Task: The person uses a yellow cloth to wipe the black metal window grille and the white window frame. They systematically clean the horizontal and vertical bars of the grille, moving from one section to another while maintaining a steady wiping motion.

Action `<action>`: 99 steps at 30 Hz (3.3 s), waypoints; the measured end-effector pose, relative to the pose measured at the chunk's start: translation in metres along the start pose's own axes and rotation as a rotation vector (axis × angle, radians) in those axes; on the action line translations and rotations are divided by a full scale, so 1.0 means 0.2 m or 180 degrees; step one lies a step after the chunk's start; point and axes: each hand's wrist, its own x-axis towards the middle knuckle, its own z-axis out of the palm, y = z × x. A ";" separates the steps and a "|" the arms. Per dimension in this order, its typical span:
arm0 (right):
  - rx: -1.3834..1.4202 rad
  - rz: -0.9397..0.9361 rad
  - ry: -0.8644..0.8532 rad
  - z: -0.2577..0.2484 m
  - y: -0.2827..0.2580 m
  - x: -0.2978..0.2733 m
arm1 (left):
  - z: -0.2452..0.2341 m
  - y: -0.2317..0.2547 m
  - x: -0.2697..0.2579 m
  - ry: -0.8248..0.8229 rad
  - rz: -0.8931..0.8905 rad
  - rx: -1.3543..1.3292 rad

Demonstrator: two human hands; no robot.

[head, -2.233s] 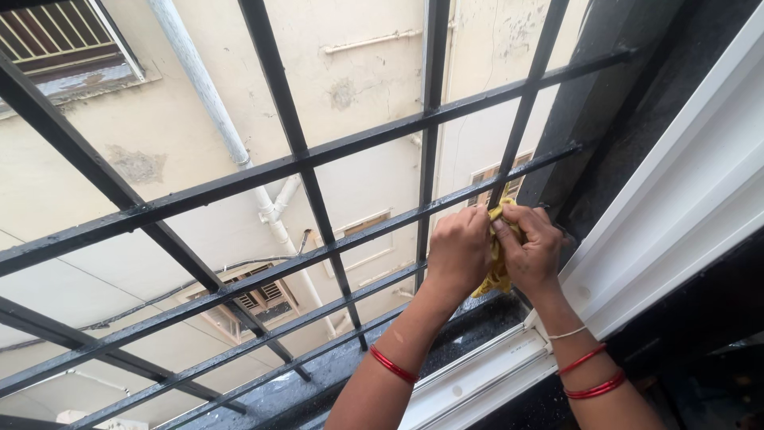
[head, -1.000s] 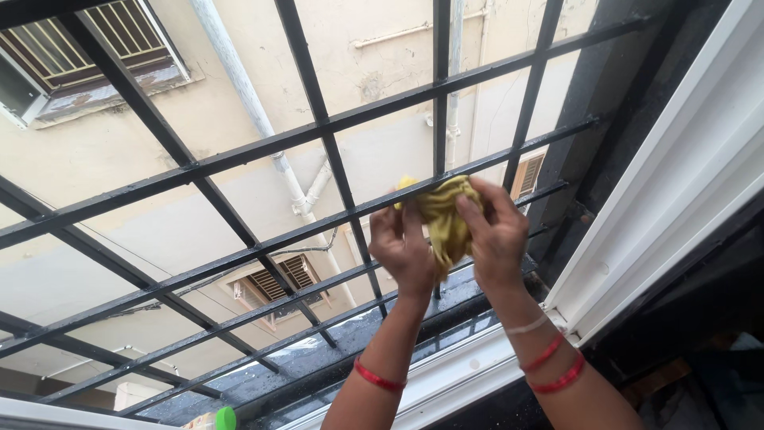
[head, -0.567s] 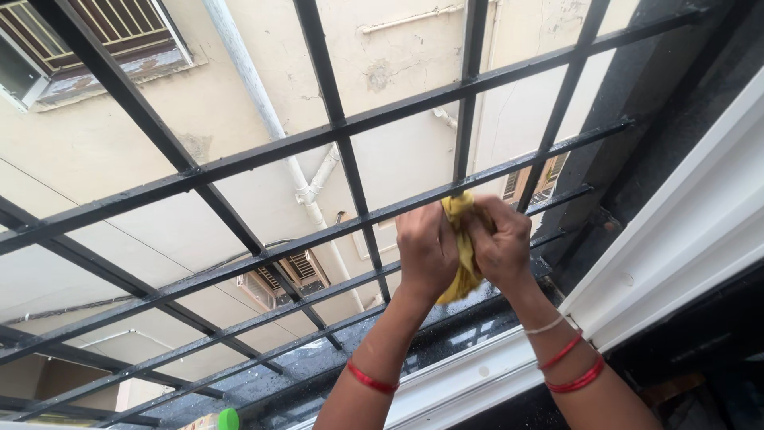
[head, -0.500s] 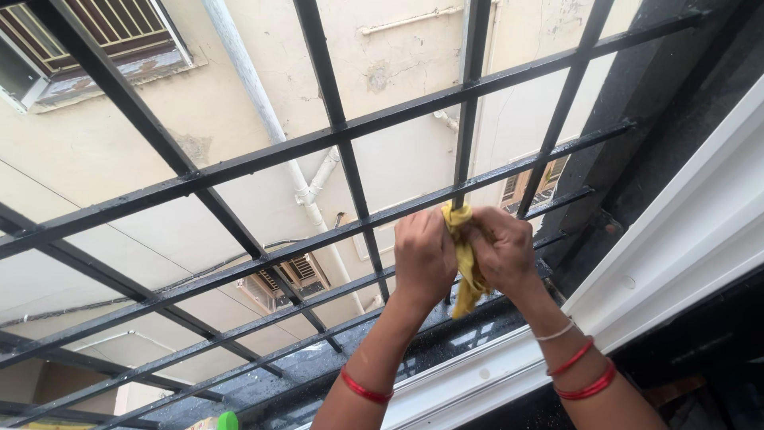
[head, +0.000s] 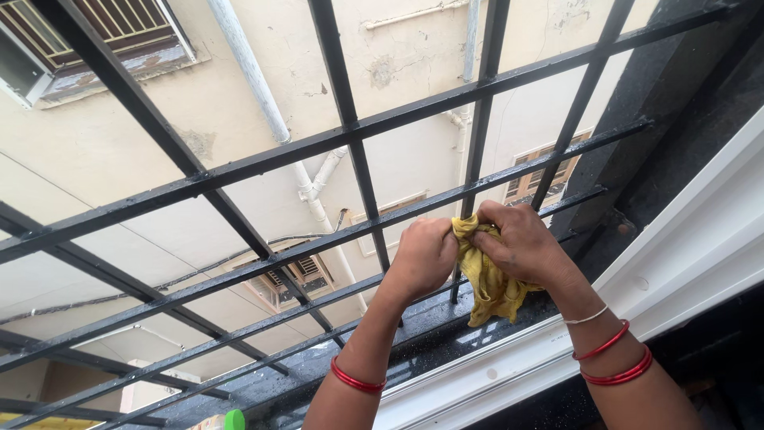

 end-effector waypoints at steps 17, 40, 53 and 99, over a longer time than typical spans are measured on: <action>0.1494 -0.0186 0.1492 0.29 -0.10 -0.36 | -0.03 0.24 -0.37 0.1919 0.0775 -0.0369; 0.1468 -0.1373 0.1807 0.47 -0.57 -0.02 | -0.38 0.07 -0.42 0.2180 0.0277 0.0242; -0.0064 -0.1332 -0.0183 0.39 -0.37 0.13 | -0.55 -0.07 -0.46 0.0163 -0.0288 0.0264; 0.3684 -0.0905 0.1651 1.10 -1.12 -0.03 | -0.68 -0.09 -0.84 0.3144 0.0054 0.0236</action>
